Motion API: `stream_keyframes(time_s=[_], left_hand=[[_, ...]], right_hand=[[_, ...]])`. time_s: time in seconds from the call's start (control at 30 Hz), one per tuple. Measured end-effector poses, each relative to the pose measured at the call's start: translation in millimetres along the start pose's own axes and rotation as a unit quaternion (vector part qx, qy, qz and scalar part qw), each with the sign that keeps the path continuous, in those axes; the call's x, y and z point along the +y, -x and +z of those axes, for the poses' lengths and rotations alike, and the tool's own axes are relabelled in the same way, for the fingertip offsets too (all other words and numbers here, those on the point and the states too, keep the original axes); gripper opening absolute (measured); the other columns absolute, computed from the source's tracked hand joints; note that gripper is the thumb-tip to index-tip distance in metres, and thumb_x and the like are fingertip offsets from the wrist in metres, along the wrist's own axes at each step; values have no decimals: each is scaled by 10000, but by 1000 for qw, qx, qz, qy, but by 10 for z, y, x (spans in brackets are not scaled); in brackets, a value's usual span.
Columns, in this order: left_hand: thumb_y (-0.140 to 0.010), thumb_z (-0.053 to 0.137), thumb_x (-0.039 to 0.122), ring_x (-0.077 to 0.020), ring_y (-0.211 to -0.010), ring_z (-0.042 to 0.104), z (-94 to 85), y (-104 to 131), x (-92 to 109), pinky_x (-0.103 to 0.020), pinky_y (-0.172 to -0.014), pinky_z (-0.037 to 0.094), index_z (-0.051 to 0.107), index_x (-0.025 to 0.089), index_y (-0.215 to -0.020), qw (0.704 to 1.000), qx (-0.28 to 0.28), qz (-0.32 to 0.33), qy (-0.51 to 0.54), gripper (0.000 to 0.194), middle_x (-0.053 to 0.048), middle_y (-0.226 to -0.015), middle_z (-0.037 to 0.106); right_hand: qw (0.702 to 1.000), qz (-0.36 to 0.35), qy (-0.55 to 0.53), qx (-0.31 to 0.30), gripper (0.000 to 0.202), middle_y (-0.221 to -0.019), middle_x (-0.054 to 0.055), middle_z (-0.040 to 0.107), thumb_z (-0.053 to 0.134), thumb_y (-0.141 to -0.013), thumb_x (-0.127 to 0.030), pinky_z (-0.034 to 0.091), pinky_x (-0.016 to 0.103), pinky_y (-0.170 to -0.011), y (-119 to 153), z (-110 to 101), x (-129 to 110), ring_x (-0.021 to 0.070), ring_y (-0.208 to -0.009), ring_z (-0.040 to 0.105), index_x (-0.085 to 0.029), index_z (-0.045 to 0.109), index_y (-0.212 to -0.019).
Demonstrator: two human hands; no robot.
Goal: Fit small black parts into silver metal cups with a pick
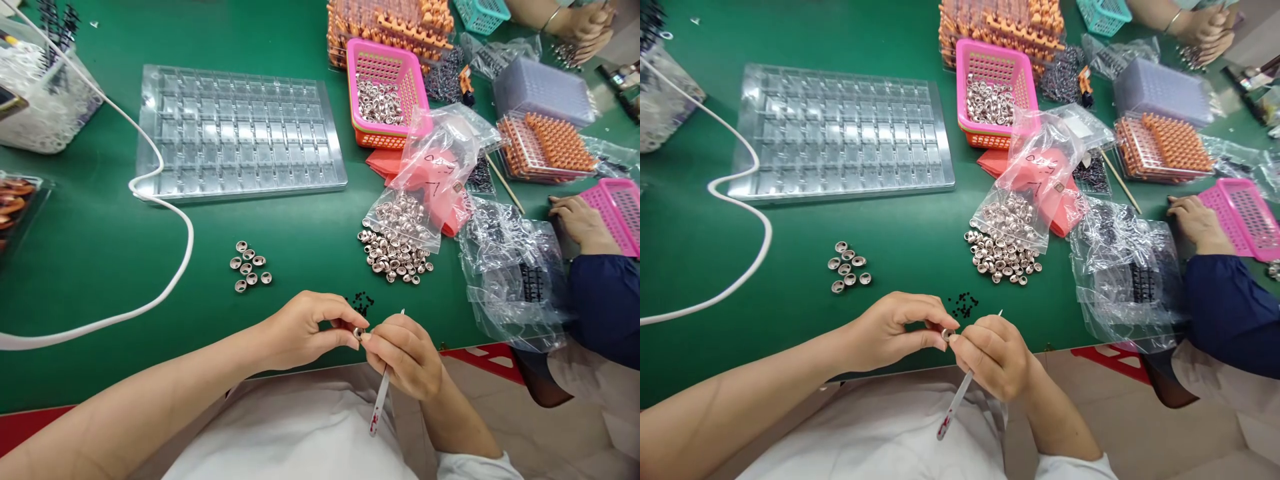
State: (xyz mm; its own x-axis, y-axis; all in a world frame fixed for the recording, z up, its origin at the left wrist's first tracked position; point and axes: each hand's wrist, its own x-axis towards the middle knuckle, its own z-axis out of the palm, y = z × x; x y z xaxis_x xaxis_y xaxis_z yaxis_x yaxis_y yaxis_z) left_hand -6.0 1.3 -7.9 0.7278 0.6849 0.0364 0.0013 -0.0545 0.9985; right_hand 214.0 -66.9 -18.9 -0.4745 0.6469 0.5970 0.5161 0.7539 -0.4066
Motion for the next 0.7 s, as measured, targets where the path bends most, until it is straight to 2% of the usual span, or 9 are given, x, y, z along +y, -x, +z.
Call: stream_keyframes(time_s=[0.17, 0.33, 0.57, 0.7], left_hand=[[-876, 710, 126, -143, -751, 702, 4, 12, -19, -217, -710, 562, 764, 144, -994, 1000, -4, 14, -19, 131, -58, -833, 770], [-874, 710, 122, -138, -742, 708, 23, 21, -35, -202, -701, 562, 766, 156, -1011, 999, -3, 26, -35, 152, -51, -824, 773], [-877, 694, 111, -131, -731, 711, 47, 13, -40, -187, -695, 559, 768, 137, -1000, 999, 3, 17, -35, 146, -57, -826, 771], [-876, 690, 100, -126, -730, 708, 40, 7, -48, -169, -691, 548, 768, 100, -997, 999, -1, 15, -36, 144, -71, -822, 763]], right_hand=[[998, -34, 0, -46, 210, -845, 79, 701, 605, -900, -56, 543, 325, -580, -56, -59, 30, 173, -727, 630, -85, 666, -1099], [993, -81, 18, -85, 196, -867, 95, 707, 548, -923, -46, 539, 340, -552, -83, -96, 72, 181, -730, 624, -55, 676, -1072], [991, -105, 21, -81, 218, -924, 131, 669, 543, -905, -33, 533, 342, -567, -29, -77, 89, 194, -777, 593, 15, 667, -1078], [992, -106, 15, -69, 203, -933, 134, 650, 549, -901, -25, 511, 328, -585, -50, -59, 99, 185, -778, 585, 14, 675, -1055]])
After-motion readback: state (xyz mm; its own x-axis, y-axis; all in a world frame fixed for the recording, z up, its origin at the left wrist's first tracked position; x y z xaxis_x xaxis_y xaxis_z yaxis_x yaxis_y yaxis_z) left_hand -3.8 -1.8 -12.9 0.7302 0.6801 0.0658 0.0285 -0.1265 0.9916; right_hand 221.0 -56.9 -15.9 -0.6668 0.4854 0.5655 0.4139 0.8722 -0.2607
